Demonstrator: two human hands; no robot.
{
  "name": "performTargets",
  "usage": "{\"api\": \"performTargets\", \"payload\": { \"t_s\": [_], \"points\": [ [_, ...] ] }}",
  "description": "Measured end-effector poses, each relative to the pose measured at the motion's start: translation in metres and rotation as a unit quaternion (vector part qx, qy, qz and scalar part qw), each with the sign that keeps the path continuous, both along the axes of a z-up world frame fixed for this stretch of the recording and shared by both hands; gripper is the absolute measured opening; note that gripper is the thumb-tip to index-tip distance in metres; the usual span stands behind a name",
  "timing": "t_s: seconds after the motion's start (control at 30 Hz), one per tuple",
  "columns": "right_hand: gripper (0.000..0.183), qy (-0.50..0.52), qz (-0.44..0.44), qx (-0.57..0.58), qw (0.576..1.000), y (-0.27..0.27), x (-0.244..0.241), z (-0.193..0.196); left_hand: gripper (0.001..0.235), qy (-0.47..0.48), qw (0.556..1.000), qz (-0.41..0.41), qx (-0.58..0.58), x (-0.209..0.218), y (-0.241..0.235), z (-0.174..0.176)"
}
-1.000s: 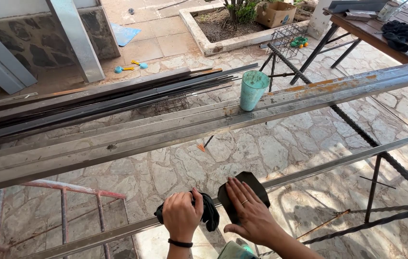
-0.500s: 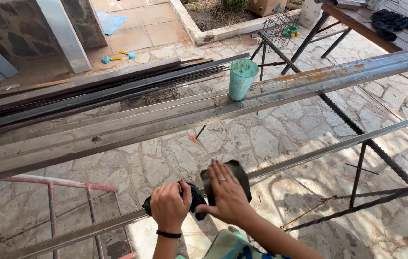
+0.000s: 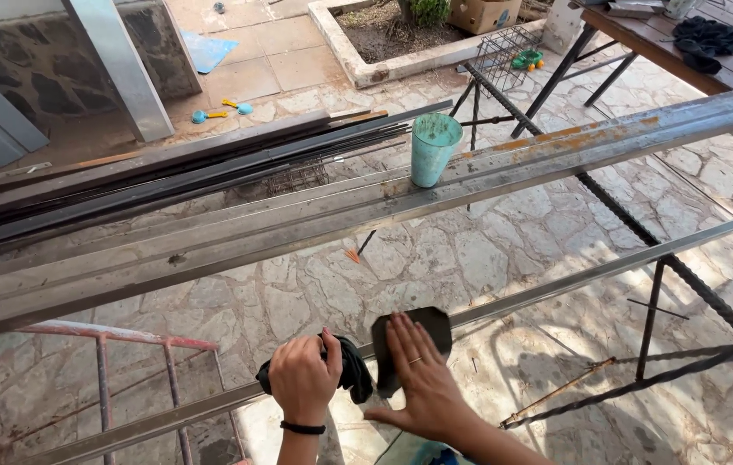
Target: Cleaning a long metal beam by wiping it repeatedly with a cloth dipped in cleaning solution.
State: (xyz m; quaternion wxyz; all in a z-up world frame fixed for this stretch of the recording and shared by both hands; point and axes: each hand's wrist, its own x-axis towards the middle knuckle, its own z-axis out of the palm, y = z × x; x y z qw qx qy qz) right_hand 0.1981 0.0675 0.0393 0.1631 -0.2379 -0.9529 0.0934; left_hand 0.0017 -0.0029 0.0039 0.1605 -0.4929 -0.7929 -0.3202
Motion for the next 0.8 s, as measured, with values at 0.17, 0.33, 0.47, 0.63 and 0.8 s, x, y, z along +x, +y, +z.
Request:
{"api": "performTargets", "payload": {
  "t_s": [0.17,0.33,0.47,0.63,0.8],
  "points": [
    [0.114,-0.045,-0.133,-0.006,0.990,0.051,0.003,-0.014,0.051,0.000,1.000,0.000,-0.003,-0.001,0.000,0.000],
    [0.118,-0.088,-0.059,-0.034,0.994,0.014,0.009,0.008,0.052,-0.010,1.000,0.006,-0.028,-0.002,0.000,-0.001],
    [0.125,-0.187,-0.209,0.384,0.880,0.067,0.041,-0.025,0.053,-0.001,1.000,0.017,-0.024,0.000,0.001,-0.004],
    [0.117,-0.124,-0.116,-0.076,0.983,0.039,0.002,0.000,0.051,0.000,0.999,0.014,-0.031,0.003,-0.002,-0.005],
    [0.118,-0.116,-0.114,-0.059,0.985,0.050,0.031,-0.016,0.052,0.007,1.000,0.021,-0.011,-0.002,0.003,-0.004]
  ]
}}
